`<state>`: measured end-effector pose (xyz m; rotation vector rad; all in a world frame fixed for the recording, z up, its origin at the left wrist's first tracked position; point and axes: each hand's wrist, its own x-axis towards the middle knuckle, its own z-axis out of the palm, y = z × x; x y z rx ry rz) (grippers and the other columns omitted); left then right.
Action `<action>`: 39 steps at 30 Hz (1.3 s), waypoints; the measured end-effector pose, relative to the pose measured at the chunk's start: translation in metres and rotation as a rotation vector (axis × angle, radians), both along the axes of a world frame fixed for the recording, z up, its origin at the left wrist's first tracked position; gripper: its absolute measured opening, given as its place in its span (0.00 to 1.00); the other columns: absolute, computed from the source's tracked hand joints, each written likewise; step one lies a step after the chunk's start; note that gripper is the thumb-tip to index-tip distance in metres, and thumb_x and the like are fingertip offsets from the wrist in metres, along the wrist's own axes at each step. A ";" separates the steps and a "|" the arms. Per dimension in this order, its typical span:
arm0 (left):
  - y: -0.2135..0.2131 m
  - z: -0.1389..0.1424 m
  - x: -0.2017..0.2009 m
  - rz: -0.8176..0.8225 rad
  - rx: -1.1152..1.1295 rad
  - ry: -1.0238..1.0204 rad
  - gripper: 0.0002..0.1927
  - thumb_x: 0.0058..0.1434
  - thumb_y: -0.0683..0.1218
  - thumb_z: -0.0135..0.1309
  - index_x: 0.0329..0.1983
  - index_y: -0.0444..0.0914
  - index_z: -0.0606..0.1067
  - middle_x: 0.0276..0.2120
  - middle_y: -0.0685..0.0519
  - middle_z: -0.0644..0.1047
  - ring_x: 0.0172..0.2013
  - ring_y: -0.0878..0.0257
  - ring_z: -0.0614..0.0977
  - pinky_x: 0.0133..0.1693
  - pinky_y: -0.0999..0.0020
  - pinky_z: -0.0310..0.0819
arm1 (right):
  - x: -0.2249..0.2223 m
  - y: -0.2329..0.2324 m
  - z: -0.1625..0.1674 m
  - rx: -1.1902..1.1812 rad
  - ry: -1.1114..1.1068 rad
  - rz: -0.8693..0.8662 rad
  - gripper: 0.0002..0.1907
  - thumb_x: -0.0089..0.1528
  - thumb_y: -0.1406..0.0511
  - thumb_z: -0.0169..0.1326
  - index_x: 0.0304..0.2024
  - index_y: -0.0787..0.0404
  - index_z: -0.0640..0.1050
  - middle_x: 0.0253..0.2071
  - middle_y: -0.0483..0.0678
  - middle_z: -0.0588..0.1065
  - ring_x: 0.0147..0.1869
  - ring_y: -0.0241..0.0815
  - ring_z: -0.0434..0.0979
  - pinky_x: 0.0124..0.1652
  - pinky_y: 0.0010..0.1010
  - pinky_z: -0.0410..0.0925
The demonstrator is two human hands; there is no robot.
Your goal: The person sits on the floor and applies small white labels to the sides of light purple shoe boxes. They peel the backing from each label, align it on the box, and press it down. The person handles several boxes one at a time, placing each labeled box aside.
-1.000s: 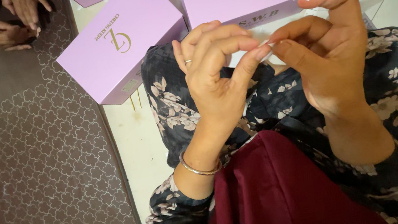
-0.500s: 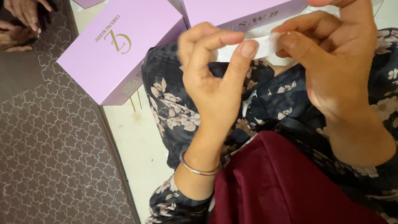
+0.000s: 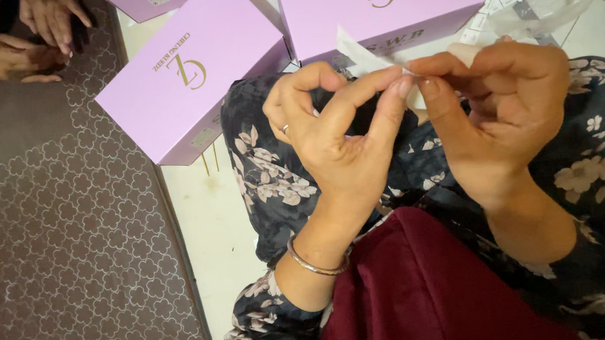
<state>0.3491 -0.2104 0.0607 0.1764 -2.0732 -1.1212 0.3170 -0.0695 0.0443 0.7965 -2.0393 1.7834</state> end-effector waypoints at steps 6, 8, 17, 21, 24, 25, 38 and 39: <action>0.002 -0.007 -0.002 -0.054 0.169 0.050 0.05 0.63 0.46 0.68 0.40 0.46 0.82 0.32 0.62 0.73 0.43 0.67 0.71 0.48 0.74 0.62 | 0.001 -0.002 0.000 -0.006 -0.074 -0.071 0.19 0.73 0.78 0.54 0.54 0.64 0.58 0.48 0.62 0.80 0.40 0.35 0.81 0.33 0.14 0.69; 0.002 -0.010 -0.002 -0.096 0.231 0.053 0.04 0.66 0.45 0.66 0.39 0.44 0.81 0.33 0.61 0.76 0.41 0.69 0.72 0.47 0.75 0.63 | 0.001 -0.002 0.000 -0.024 -0.119 -0.084 0.19 0.72 0.77 0.55 0.54 0.63 0.58 0.48 0.62 0.80 0.36 0.33 0.80 0.31 0.13 0.68; 0.008 -0.025 -0.005 -0.211 0.705 0.027 0.05 0.69 0.42 0.63 0.45 0.36 0.80 0.39 0.56 0.80 0.43 0.69 0.78 0.51 0.75 0.73 | -0.001 -0.004 -0.004 -0.183 -0.202 -0.018 0.17 0.77 0.78 0.56 0.54 0.63 0.60 0.48 0.61 0.79 0.43 0.37 0.82 0.40 0.19 0.74; 0.011 -0.028 -0.006 -0.339 1.003 0.055 0.08 0.71 0.41 0.60 0.49 0.31 0.77 0.42 0.51 0.81 0.44 0.68 0.81 0.51 0.75 0.75 | 0.000 -0.005 -0.005 -0.212 -0.243 0.001 0.15 0.77 0.78 0.52 0.55 0.64 0.60 0.49 0.61 0.78 0.47 0.38 0.82 0.46 0.21 0.75; 0.011 -0.030 -0.006 -0.379 1.015 0.094 0.08 0.73 0.40 0.59 0.50 0.30 0.76 0.43 0.49 0.81 0.47 0.67 0.82 0.52 0.75 0.75 | 0.000 -0.007 -0.004 -0.251 -0.289 0.024 0.13 0.78 0.78 0.49 0.56 0.64 0.60 0.49 0.61 0.78 0.48 0.38 0.80 0.50 0.23 0.73; 0.011 -0.030 -0.006 -0.390 1.013 0.107 0.08 0.74 0.40 0.58 0.51 0.30 0.75 0.44 0.49 0.81 0.47 0.67 0.82 0.53 0.75 0.75 | 0.000 -0.007 -0.003 -0.273 -0.306 0.035 0.13 0.77 0.78 0.49 0.57 0.64 0.60 0.49 0.61 0.78 0.49 0.38 0.80 0.50 0.23 0.73; -0.001 -0.032 -0.004 -0.428 0.914 0.156 0.07 0.75 0.36 0.55 0.54 0.31 0.74 0.46 0.50 0.81 0.50 0.67 0.81 0.57 0.75 0.74 | -0.007 -0.011 0.003 -0.396 -0.447 0.105 0.15 0.71 0.77 0.48 0.57 0.64 0.60 0.47 0.62 0.79 0.48 0.40 0.82 0.51 0.27 0.76; -0.001 -0.031 -0.003 -0.453 0.925 0.148 0.09 0.75 0.36 0.56 0.55 0.31 0.74 0.46 0.50 0.80 0.50 0.68 0.80 0.58 0.75 0.74 | -0.007 -0.011 0.003 -0.394 -0.457 0.099 0.15 0.70 0.76 0.48 0.55 0.64 0.60 0.46 0.61 0.78 0.49 0.40 0.82 0.52 0.28 0.77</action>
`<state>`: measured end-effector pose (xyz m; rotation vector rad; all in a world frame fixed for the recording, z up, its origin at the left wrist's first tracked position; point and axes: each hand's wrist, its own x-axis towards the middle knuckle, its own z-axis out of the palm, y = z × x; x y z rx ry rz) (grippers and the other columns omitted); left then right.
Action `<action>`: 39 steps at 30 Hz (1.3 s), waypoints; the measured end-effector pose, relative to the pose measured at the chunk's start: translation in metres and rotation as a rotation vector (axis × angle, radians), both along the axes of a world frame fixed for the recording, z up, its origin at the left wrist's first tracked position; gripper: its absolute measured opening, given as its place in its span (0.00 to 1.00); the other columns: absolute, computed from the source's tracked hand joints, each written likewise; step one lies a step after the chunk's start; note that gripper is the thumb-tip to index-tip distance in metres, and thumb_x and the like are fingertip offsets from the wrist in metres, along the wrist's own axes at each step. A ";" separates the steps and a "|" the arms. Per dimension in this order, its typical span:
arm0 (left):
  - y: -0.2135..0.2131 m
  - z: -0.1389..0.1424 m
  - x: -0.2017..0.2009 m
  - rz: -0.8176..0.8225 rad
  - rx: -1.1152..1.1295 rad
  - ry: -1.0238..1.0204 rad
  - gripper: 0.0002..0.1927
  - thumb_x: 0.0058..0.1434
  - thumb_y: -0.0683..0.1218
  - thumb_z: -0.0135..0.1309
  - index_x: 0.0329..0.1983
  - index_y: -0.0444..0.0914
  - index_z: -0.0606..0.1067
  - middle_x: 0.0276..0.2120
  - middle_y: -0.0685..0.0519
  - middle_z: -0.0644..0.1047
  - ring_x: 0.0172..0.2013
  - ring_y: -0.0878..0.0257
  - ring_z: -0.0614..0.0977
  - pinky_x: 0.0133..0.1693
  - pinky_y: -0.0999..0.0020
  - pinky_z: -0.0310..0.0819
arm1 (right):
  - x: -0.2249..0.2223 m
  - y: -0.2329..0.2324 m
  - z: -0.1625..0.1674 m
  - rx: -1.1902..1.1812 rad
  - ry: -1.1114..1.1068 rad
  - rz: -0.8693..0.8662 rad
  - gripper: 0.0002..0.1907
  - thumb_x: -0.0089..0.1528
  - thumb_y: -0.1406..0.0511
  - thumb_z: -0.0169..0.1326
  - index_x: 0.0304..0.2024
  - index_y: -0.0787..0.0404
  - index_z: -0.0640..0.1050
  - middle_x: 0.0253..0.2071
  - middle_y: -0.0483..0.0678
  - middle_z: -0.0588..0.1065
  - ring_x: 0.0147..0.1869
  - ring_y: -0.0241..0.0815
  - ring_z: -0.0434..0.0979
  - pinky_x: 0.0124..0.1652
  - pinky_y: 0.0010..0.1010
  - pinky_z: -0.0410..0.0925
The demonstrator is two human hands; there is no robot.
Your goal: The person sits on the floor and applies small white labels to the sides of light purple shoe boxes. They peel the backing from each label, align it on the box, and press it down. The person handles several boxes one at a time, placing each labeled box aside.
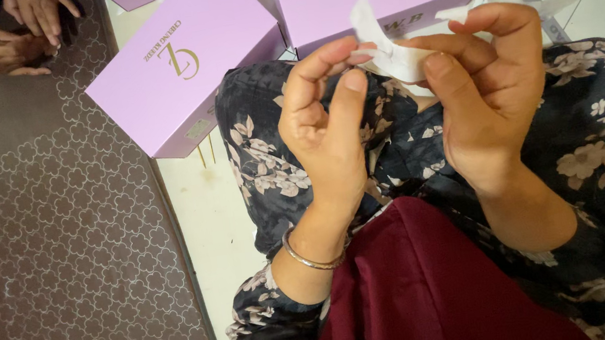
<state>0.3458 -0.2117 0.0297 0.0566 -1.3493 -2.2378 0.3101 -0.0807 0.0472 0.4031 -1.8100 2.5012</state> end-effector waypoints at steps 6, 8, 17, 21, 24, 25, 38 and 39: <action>0.003 0.003 -0.003 0.035 -0.073 -0.099 0.11 0.67 0.38 0.64 0.49 0.32 0.77 0.42 0.52 0.81 0.45 0.69 0.81 0.53 0.73 0.75 | -0.001 0.001 -0.002 0.055 0.053 0.015 0.15 0.72 0.77 0.48 0.56 0.65 0.60 0.47 0.63 0.79 0.49 0.41 0.82 0.52 0.27 0.75; 0.002 0.003 -0.003 0.079 -0.140 -0.127 0.08 0.67 0.38 0.65 0.47 0.32 0.79 0.40 0.52 0.82 0.44 0.69 0.81 0.52 0.73 0.74 | 0.000 0.003 -0.002 0.065 0.069 0.027 0.14 0.74 0.77 0.48 0.58 0.65 0.60 0.47 0.64 0.79 0.48 0.41 0.82 0.52 0.27 0.75; -0.010 -0.001 -0.008 0.126 -0.068 -0.101 0.07 0.68 0.38 0.64 0.45 0.32 0.79 0.42 0.53 0.81 0.45 0.68 0.79 0.54 0.74 0.73 | -0.003 0.007 0.000 -0.004 -0.007 0.027 0.15 0.73 0.76 0.47 0.58 0.64 0.59 0.46 0.65 0.79 0.45 0.43 0.83 0.47 0.26 0.75; -0.016 0.001 -0.009 0.126 -0.070 -0.124 0.07 0.67 0.38 0.64 0.45 0.32 0.79 0.42 0.53 0.81 0.45 0.68 0.79 0.55 0.72 0.74 | -0.004 0.009 0.002 0.008 0.010 0.034 0.15 0.74 0.76 0.46 0.60 0.63 0.60 0.47 0.66 0.79 0.42 0.43 0.83 0.42 0.27 0.76; -0.018 0.004 -0.009 0.132 -0.059 -0.148 0.08 0.66 0.39 0.64 0.47 0.32 0.79 0.43 0.52 0.81 0.46 0.67 0.79 0.55 0.71 0.74 | -0.007 0.011 0.003 -0.012 -0.003 0.028 0.14 0.73 0.76 0.46 0.58 0.63 0.60 0.47 0.65 0.79 0.38 0.42 0.82 0.37 0.27 0.76; -0.019 0.005 -0.009 0.134 -0.053 -0.156 0.09 0.66 0.39 0.64 0.48 0.33 0.79 0.44 0.52 0.81 0.47 0.67 0.79 0.54 0.71 0.74 | -0.007 0.011 0.003 -0.019 -0.017 0.020 0.14 0.72 0.76 0.46 0.58 0.63 0.61 0.47 0.65 0.79 0.38 0.42 0.82 0.37 0.27 0.76; -0.034 0.004 -0.011 0.212 -0.052 -0.198 0.10 0.64 0.38 0.64 0.47 0.32 0.79 0.43 0.52 0.81 0.45 0.68 0.79 0.51 0.73 0.73 | -0.013 0.016 0.002 0.001 -0.024 -0.003 0.15 0.74 0.78 0.45 0.60 0.64 0.60 0.49 0.66 0.78 0.46 0.48 0.83 0.48 0.35 0.78; -0.035 0.003 -0.012 0.219 -0.035 -0.207 0.10 0.63 0.38 0.64 0.47 0.32 0.79 0.43 0.52 0.81 0.44 0.68 0.79 0.50 0.73 0.73 | -0.014 0.017 0.001 0.016 -0.012 -0.006 0.15 0.73 0.78 0.45 0.59 0.63 0.61 0.49 0.65 0.78 0.45 0.47 0.83 0.46 0.35 0.79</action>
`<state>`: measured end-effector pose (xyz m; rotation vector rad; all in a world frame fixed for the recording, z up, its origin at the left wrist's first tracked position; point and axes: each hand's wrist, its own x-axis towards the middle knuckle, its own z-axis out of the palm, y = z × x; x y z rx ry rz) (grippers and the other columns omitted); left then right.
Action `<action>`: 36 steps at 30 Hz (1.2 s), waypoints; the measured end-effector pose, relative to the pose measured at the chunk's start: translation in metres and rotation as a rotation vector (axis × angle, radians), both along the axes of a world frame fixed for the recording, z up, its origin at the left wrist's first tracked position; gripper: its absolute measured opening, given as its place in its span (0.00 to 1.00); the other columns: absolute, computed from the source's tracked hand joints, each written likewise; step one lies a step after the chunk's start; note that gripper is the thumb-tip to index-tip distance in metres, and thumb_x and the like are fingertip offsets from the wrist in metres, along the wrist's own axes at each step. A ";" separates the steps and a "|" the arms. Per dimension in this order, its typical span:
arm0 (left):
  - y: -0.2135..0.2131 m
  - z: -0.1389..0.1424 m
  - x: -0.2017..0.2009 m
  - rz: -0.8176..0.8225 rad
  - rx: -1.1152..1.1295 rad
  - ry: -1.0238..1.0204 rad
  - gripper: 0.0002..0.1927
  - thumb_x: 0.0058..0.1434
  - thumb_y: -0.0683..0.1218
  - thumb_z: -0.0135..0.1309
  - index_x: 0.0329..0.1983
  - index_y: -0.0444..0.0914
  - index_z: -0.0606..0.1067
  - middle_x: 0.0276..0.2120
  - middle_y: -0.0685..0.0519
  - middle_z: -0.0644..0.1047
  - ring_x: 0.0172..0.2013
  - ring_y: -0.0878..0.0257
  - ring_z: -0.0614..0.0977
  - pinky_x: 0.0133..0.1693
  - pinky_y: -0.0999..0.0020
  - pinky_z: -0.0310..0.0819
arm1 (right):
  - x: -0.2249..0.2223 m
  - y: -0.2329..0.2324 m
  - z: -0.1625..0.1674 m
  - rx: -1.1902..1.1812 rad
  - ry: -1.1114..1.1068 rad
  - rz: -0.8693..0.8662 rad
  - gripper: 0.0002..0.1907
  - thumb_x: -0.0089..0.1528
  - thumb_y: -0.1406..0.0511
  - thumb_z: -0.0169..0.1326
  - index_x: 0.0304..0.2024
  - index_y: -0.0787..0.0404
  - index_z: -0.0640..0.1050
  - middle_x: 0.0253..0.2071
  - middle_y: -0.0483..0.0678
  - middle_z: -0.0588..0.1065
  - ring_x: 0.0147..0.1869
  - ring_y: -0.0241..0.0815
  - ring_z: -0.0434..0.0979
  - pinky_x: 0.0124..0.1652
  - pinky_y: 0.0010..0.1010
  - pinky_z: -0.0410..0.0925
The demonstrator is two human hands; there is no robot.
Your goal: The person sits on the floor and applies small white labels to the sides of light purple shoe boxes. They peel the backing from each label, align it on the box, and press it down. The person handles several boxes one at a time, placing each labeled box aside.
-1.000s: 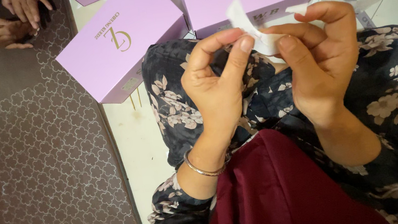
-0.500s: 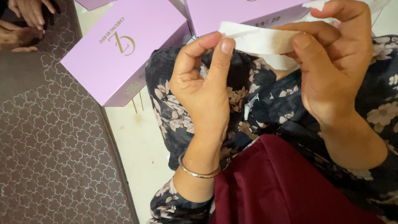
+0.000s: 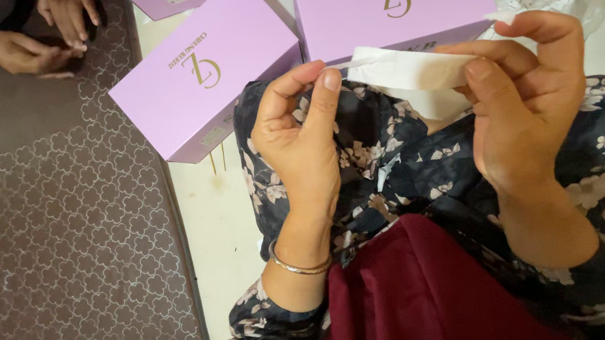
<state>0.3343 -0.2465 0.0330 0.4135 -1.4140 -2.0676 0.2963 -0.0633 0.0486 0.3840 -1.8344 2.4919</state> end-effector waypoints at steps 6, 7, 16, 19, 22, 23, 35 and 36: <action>-0.006 -0.001 0.001 0.018 -0.013 0.012 0.10 0.63 0.37 0.64 0.47 0.31 0.79 0.42 0.52 0.81 0.45 0.67 0.80 0.51 0.73 0.74 | -0.002 0.010 -0.010 0.030 0.041 0.017 0.14 0.76 0.79 0.44 0.61 0.65 0.60 0.50 0.65 0.76 0.50 0.47 0.81 0.51 0.33 0.76; -0.008 -0.001 0.001 0.023 -0.027 0.008 0.10 0.63 0.37 0.64 0.47 0.31 0.79 0.42 0.52 0.81 0.45 0.67 0.80 0.51 0.73 0.74 | -0.002 0.011 -0.011 0.031 0.039 0.016 0.14 0.77 0.79 0.44 0.62 0.65 0.60 0.50 0.66 0.76 0.50 0.47 0.80 0.51 0.33 0.75; -0.021 -0.004 0.002 0.011 0.022 0.057 0.11 0.63 0.36 0.63 0.48 0.31 0.78 0.42 0.52 0.80 0.44 0.67 0.78 0.50 0.74 0.74 | -0.010 0.019 -0.015 0.074 0.078 0.010 0.13 0.79 0.80 0.45 0.61 0.64 0.61 0.51 0.66 0.78 0.46 0.44 0.80 0.48 0.29 0.76; -0.026 -0.003 0.003 -0.003 0.025 0.045 0.10 0.64 0.36 0.63 0.48 0.31 0.78 0.41 0.53 0.79 0.43 0.68 0.78 0.49 0.74 0.75 | -0.012 0.021 -0.018 0.099 0.134 0.030 0.13 0.79 0.79 0.44 0.62 0.63 0.62 0.51 0.65 0.78 0.45 0.42 0.79 0.45 0.26 0.74; -0.029 -0.003 0.004 0.006 0.050 0.029 0.10 0.64 0.35 0.63 0.47 0.30 0.78 0.40 0.53 0.79 0.42 0.68 0.78 0.47 0.75 0.74 | -0.014 0.024 -0.022 0.106 0.116 0.023 0.13 0.77 0.79 0.44 0.61 0.64 0.62 0.50 0.65 0.78 0.43 0.41 0.78 0.45 0.25 0.73; -0.030 -0.003 0.005 0.005 0.059 0.026 0.10 0.64 0.35 0.63 0.47 0.30 0.78 0.40 0.53 0.79 0.41 0.68 0.78 0.46 0.75 0.73 | -0.014 0.025 -0.024 0.101 0.112 0.024 0.13 0.77 0.79 0.44 0.60 0.64 0.62 0.50 0.65 0.78 0.42 0.40 0.78 0.44 0.24 0.72; -0.042 -0.006 0.006 0.055 0.026 0.047 0.10 0.64 0.35 0.62 0.47 0.31 0.77 0.42 0.53 0.79 0.43 0.68 0.78 0.50 0.74 0.73 | -0.015 0.026 -0.023 0.089 0.089 0.003 0.13 0.78 0.80 0.45 0.62 0.65 0.63 0.49 0.63 0.78 0.39 0.39 0.76 0.40 0.23 0.69; -0.043 -0.007 0.006 0.058 0.025 0.046 0.09 0.64 0.35 0.62 0.47 0.31 0.77 0.42 0.53 0.79 0.43 0.69 0.78 0.50 0.75 0.73 | -0.016 0.025 -0.023 0.089 0.091 0.003 0.13 0.78 0.80 0.45 0.62 0.65 0.63 0.49 0.63 0.78 0.40 0.39 0.76 0.40 0.23 0.69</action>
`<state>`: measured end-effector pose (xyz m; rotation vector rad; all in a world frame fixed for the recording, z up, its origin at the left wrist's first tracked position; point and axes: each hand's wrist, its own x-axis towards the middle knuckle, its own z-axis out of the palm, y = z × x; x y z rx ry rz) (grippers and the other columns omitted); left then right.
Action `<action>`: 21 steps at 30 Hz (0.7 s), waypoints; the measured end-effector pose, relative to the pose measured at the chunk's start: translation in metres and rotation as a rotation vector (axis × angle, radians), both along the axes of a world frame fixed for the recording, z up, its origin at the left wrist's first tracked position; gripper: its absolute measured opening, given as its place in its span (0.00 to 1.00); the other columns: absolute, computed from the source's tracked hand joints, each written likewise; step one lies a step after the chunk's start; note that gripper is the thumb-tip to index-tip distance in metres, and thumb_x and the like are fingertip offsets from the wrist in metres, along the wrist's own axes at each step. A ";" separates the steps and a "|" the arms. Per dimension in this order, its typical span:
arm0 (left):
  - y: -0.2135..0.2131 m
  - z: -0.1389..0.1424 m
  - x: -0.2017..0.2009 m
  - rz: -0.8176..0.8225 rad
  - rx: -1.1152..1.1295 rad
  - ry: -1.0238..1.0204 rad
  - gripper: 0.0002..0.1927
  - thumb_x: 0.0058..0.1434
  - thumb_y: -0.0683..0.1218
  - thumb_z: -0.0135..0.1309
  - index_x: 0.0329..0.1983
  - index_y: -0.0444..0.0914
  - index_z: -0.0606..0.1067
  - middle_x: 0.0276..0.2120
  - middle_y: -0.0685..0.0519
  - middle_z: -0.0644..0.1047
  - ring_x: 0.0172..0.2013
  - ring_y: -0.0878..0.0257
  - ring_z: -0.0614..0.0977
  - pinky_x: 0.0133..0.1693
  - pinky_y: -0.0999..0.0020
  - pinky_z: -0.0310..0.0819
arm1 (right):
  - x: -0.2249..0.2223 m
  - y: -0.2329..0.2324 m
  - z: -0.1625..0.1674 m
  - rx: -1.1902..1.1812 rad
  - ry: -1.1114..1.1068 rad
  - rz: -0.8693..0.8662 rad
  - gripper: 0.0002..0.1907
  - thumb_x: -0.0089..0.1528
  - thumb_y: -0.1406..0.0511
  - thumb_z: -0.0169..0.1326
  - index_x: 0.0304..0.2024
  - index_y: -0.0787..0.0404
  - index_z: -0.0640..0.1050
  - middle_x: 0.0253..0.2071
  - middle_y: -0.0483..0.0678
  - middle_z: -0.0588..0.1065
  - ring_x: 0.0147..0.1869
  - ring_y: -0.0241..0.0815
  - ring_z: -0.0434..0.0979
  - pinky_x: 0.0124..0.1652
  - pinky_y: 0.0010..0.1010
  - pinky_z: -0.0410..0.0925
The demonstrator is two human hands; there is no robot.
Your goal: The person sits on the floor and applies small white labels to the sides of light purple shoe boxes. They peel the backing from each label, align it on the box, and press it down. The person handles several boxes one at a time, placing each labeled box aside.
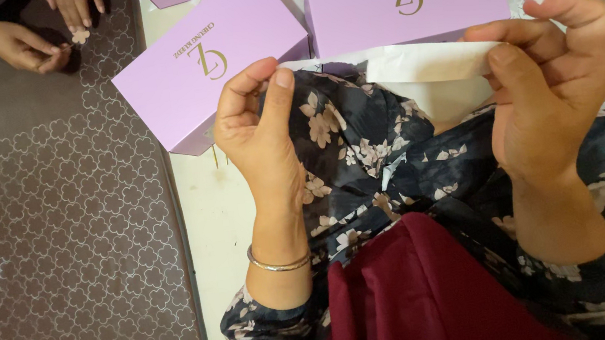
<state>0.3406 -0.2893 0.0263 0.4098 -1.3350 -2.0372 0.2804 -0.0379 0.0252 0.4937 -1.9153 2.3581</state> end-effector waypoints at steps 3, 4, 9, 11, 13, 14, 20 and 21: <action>-0.003 -0.003 0.000 0.013 0.004 0.011 0.10 0.65 0.35 0.62 0.48 0.31 0.78 0.42 0.53 0.79 0.42 0.69 0.78 0.49 0.75 0.73 | 0.000 0.000 0.000 -0.002 -0.011 -0.009 0.14 0.76 0.80 0.45 0.61 0.65 0.63 0.50 0.64 0.79 0.40 0.39 0.77 0.41 0.24 0.71; -0.003 -0.004 0.000 0.019 0.006 0.018 0.10 0.65 0.35 0.62 0.48 0.31 0.78 0.41 0.53 0.79 0.42 0.69 0.78 0.49 0.75 0.73 | 0.000 0.000 0.000 -0.002 -0.011 -0.008 0.14 0.77 0.80 0.45 0.61 0.65 0.63 0.49 0.63 0.79 0.40 0.39 0.77 0.41 0.23 0.71; -0.010 -0.009 0.001 0.036 0.024 0.032 0.09 0.64 0.35 0.62 0.47 0.32 0.77 0.41 0.53 0.80 0.42 0.68 0.79 0.49 0.74 0.74 | -0.001 0.001 0.000 -0.010 -0.016 0.004 0.14 0.77 0.81 0.45 0.61 0.66 0.63 0.48 0.62 0.77 0.41 0.39 0.76 0.41 0.23 0.69; -0.014 -0.010 0.002 0.045 0.036 0.042 0.09 0.65 0.35 0.62 0.47 0.31 0.77 0.41 0.53 0.80 0.42 0.68 0.79 0.50 0.74 0.74 | -0.001 0.002 0.000 0.001 -0.017 0.003 0.14 0.75 0.81 0.44 0.60 0.65 0.63 0.49 0.62 0.77 0.43 0.40 0.78 0.44 0.24 0.71; -0.018 -0.011 0.002 0.063 0.031 0.033 0.09 0.65 0.34 0.62 0.47 0.31 0.77 0.41 0.52 0.80 0.42 0.67 0.79 0.50 0.73 0.74 | -0.002 0.003 0.000 0.023 -0.007 0.002 0.14 0.75 0.80 0.44 0.60 0.65 0.62 0.49 0.62 0.78 0.45 0.40 0.80 0.46 0.25 0.74; -0.021 -0.010 0.002 0.069 0.028 0.031 0.08 0.65 0.34 0.61 0.47 0.31 0.77 0.41 0.52 0.80 0.42 0.67 0.79 0.50 0.73 0.75 | -0.003 0.004 0.000 0.028 -0.005 0.002 0.14 0.76 0.81 0.44 0.61 0.65 0.62 0.49 0.62 0.78 0.45 0.40 0.80 0.47 0.25 0.74; -0.016 0.004 0.008 0.022 -0.215 0.028 0.10 0.69 0.38 0.60 0.52 0.33 0.77 0.49 0.51 0.78 0.51 0.65 0.79 0.57 0.70 0.73 | -0.002 -0.004 0.005 0.066 0.035 0.017 0.13 0.76 0.81 0.46 0.60 0.66 0.64 0.48 0.61 0.78 0.40 0.36 0.75 0.40 0.18 0.65; -0.012 0.009 0.010 -0.012 -0.341 0.038 0.11 0.70 0.40 0.60 0.54 0.34 0.77 0.52 0.51 0.78 0.54 0.64 0.78 0.61 0.70 0.71 | 0.000 -0.008 0.008 0.067 0.012 0.020 0.14 0.77 0.82 0.46 0.61 0.67 0.64 0.48 0.61 0.77 0.45 0.38 0.77 0.45 0.19 0.68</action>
